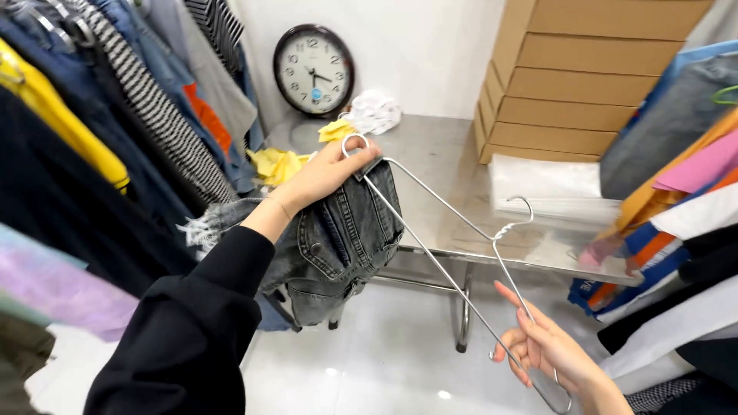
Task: Removing clothes from hangers and folding them on a table
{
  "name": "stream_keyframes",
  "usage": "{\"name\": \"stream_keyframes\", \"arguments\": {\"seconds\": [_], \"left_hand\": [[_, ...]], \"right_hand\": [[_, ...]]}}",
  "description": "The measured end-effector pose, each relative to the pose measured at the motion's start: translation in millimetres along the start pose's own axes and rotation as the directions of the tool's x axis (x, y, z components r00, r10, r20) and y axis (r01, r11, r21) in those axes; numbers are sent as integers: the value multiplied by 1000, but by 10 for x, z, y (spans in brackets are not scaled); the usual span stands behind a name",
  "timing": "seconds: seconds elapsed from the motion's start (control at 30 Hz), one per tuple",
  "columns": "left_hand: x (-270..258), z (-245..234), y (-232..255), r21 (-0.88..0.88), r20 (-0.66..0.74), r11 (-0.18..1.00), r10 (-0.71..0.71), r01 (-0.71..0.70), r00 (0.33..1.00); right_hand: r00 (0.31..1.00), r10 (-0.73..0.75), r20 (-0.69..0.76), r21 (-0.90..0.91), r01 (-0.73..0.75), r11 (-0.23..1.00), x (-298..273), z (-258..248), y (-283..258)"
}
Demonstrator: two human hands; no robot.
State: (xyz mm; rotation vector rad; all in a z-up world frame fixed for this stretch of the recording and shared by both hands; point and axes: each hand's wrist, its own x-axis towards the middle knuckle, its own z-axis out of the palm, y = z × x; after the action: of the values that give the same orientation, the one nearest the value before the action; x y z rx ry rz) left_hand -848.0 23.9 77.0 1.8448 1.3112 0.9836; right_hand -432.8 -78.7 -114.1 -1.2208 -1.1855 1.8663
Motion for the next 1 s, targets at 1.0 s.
{"name": "stream_keyframes", "arguments": {"seconds": [1.0], "left_hand": [[-1420, -777, -1631, -313, -949, 891, -283, -330, 137]], "right_hand": [[882, -471, 6, 409, 428, 806, 896, 258, -168]]}}
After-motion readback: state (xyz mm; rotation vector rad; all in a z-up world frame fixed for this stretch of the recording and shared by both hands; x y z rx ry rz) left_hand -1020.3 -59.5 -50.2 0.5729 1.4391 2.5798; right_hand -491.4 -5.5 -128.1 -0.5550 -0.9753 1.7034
